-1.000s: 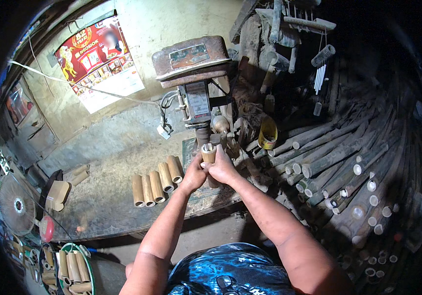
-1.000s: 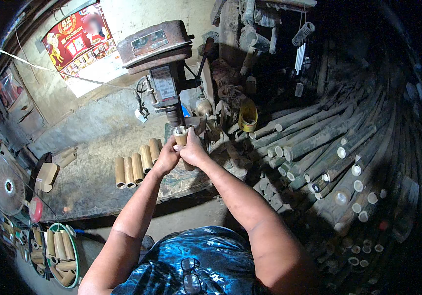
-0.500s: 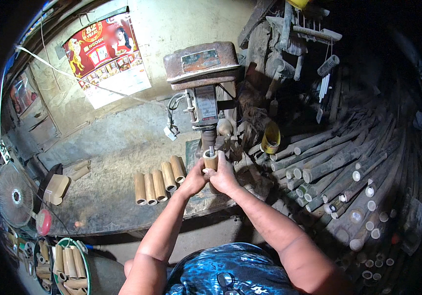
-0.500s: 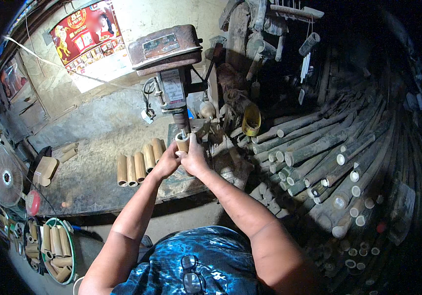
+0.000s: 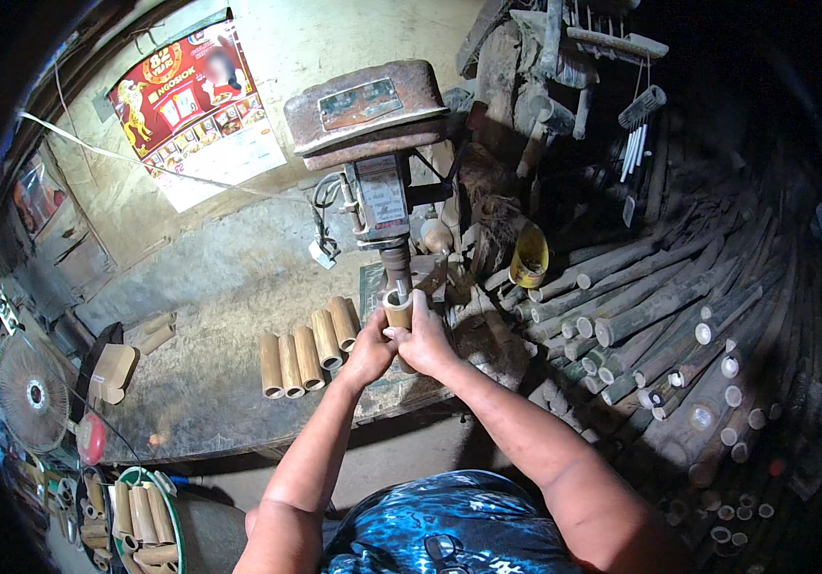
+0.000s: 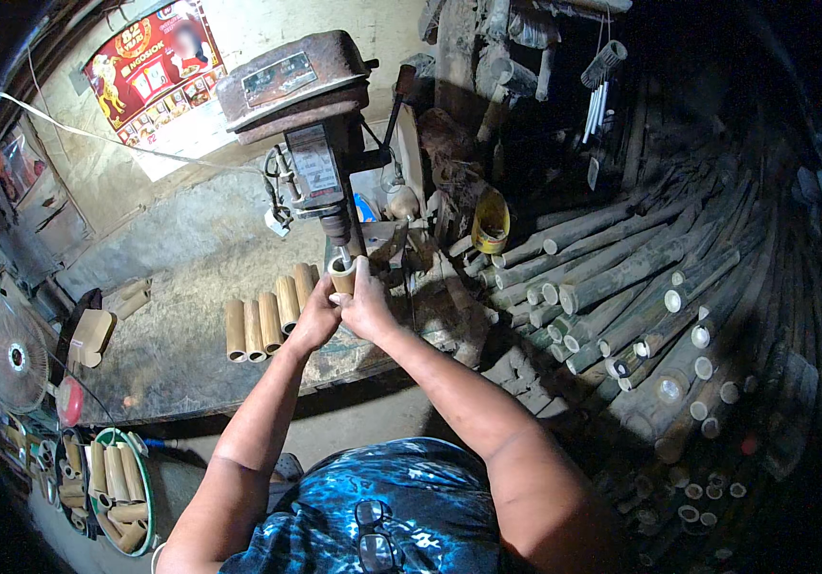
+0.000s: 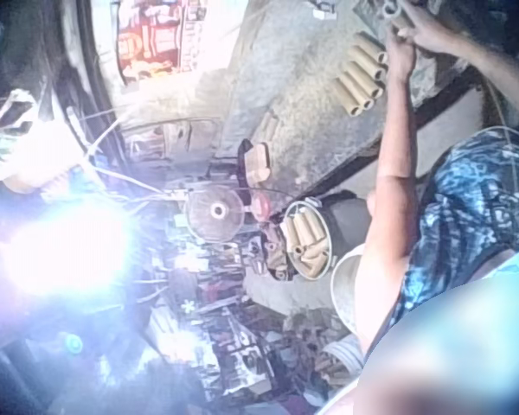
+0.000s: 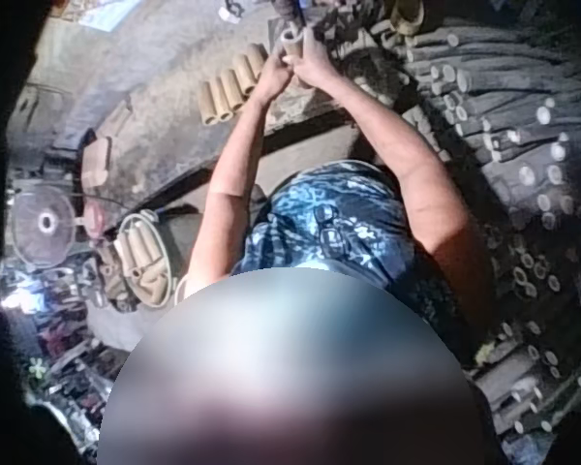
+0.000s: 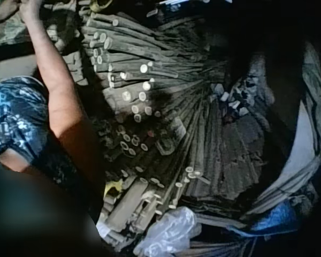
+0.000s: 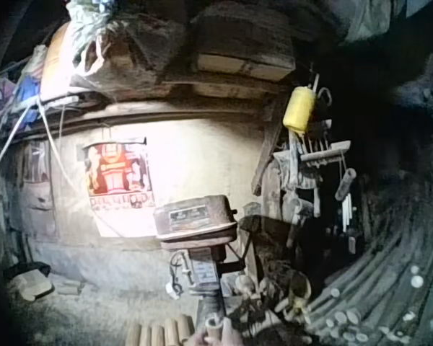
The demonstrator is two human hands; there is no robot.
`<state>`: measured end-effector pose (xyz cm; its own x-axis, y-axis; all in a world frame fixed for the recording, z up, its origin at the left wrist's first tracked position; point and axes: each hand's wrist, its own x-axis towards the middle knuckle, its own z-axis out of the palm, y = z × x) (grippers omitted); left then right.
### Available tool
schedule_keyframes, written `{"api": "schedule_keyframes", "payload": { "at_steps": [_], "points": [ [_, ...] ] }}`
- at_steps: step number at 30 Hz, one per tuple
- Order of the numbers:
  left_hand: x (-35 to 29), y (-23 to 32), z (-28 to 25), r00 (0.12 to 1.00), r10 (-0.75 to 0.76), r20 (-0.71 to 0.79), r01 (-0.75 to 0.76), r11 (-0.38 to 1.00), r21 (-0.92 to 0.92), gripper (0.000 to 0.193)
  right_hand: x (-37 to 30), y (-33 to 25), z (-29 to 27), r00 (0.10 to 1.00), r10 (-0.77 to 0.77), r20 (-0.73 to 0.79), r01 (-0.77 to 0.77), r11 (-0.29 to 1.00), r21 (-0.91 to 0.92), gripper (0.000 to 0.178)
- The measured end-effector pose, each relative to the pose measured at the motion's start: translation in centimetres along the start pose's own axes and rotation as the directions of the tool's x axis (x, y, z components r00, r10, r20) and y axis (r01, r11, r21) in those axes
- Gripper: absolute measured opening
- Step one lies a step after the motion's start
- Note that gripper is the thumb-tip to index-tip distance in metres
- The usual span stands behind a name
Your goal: The person repeatedly positions short cylindrical wooden pieces under a drill press and lowers the spindle to bore or enlarge the central hole. After each cycle, the person removes the piece and places it into a bucket, then picks up the next piece from the table and repeats the process.
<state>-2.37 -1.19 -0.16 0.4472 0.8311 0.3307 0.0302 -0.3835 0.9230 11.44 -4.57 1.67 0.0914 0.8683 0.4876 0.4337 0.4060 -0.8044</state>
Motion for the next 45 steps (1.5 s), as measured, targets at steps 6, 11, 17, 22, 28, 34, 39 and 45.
{"api": "schedule_keyframes", "payload": {
  "at_steps": [6,11,17,22,28,34,39,45],
  "points": [
    [-0.8,0.6,0.6,1.000,-0.009,-0.008,0.009,0.995,0.097,0.058,-0.6,-0.7,-0.5,0.997,0.068,0.044,-0.068,0.998,-0.006,0.049],
    [-0.1,-0.1,0.4,0.998,0.018,-0.060,-0.015,0.999,0.042,0.056,0.5,-1.2,-0.8,0.998,-0.071,0.000,0.070,0.996,0.052,0.050],
    [-0.6,-0.6,0.6,0.998,-0.008,-0.056,0.014,0.995,0.101,0.063,-0.4,-1.0,-0.8,0.999,-0.012,0.039,0.012,1.000,-0.003,0.055],
    [-0.2,-0.4,0.4,0.994,0.036,-0.102,-0.030,0.998,0.056,0.066,0.8,-1.1,-0.9,0.998,-0.040,0.055,0.040,0.999,0.011,0.051],
    [2.2,-0.3,0.1,0.989,0.101,-0.108,-0.094,0.993,0.068,0.052,2.4,-1.7,-1.3,0.996,-0.086,0.018,0.086,0.996,0.007,0.045],
    [2.7,-1.4,0.9,0.999,0.000,-0.043,0.002,0.998,0.056,0.054,2.4,-0.3,-1.9,1.000,0.017,0.015,-0.016,0.999,-0.046,0.051],
    [2.3,-1.4,1.2,0.998,0.067,0.003,-0.065,0.957,0.282,0.063,0.8,-0.1,-2.2,0.997,0.080,0.009,-0.079,0.997,-0.027,0.051],
    [0.7,-0.2,1.3,0.997,0.078,0.024,-0.081,0.988,0.135,0.053,-0.5,-0.9,-2.2,0.995,0.096,0.003,-0.095,0.995,-0.035,0.054]
  ]
}}
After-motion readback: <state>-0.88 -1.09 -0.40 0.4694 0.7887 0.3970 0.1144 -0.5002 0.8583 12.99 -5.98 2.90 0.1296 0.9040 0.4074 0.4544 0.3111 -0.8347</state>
